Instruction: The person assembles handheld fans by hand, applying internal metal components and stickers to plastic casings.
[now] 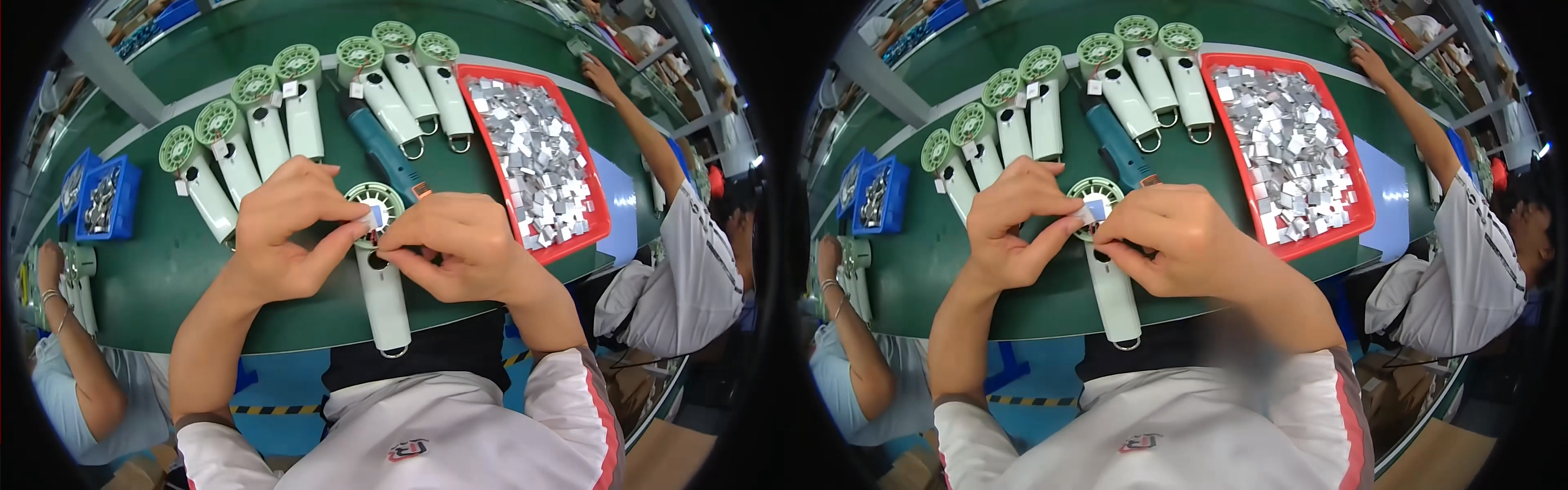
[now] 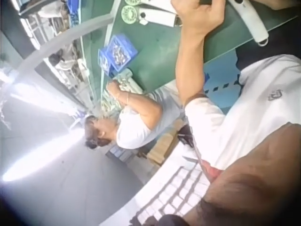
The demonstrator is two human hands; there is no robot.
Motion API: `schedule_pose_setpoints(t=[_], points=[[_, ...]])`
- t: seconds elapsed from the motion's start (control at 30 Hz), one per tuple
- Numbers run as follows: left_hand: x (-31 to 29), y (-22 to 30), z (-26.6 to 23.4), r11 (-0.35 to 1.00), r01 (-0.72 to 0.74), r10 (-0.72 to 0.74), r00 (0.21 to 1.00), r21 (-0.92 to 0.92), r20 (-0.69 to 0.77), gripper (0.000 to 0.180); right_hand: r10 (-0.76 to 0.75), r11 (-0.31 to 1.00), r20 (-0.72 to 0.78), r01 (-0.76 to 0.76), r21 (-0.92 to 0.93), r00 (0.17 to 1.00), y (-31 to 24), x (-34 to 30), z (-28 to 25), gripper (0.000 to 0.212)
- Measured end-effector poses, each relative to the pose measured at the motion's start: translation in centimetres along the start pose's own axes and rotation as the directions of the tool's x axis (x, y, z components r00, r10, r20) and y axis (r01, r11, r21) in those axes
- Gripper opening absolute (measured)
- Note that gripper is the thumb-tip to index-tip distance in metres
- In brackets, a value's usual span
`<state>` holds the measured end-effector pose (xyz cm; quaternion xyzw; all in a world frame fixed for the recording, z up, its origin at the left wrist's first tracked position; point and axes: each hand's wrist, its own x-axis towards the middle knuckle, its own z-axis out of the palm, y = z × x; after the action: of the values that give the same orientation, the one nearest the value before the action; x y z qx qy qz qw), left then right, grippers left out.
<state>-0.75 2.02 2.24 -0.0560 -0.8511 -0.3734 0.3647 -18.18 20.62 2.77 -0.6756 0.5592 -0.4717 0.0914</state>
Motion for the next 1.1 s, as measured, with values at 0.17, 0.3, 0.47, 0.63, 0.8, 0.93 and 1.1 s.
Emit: schedule_pose_setpoints(t=[0.17, 0.3, 0.47, 0.63, 0.8, 0.93, 1.1], points=[[-0.54, -0.05, -0.16, 1.0, -0.014, 0.014, 1.0, 0.001, -0.017, 0.02, -0.19, 0.969, -0.007, 0.186, -0.164, 0.982, 0.07, 0.21, 0.54, 0.025], [-0.56, -0.17, -0.04, 1.0, -0.026, 0.026, 0.999, 0.003, -0.025, 0.021, -0.198, 0.959, 0.037, 0.201, -0.199, 0.98, -0.23, 0.06, 0.35, 0.026], [-0.63, -0.27, 0.22, 0.999, -0.045, 0.046, 0.998, 0.017, -0.034, 0.022, -0.229, 0.936, 0.031, 0.229, -0.269, 0.973, 0.09, -0.08, 0.0, 0.031], [-0.47, -0.26, 0.51, 0.998, -0.051, 0.052, 0.998, 0.03, -0.034, 0.024, -0.227, 0.935, 0.039, 0.229, -0.272, 0.973, -0.15, 0.05, 0.01, 0.035], [-0.63, -0.05, 0.17, 0.998, -0.037, 0.037, 0.999, 0.053, 0.004, 0.026, -0.207, 0.936, 0.067, 0.218, -0.275, 0.976, -0.3, 0.06, -0.23, 0.036], [-0.37, -0.07, 0.32, 0.996, -0.064, 0.065, 0.998, 0.07, -0.018, 0.025, -0.21, 0.939, 0.057, 0.217, -0.266, 0.976, -0.13, -0.04, -0.18, 0.035], [-0.28, -0.21, 0.47, 0.993, -0.078, 0.081, 0.996, 0.092, -0.034, 0.024, -0.208, 0.933, 0.084, 0.224, -0.281, 0.974, -0.1, -0.11, 0.1, 0.034]])
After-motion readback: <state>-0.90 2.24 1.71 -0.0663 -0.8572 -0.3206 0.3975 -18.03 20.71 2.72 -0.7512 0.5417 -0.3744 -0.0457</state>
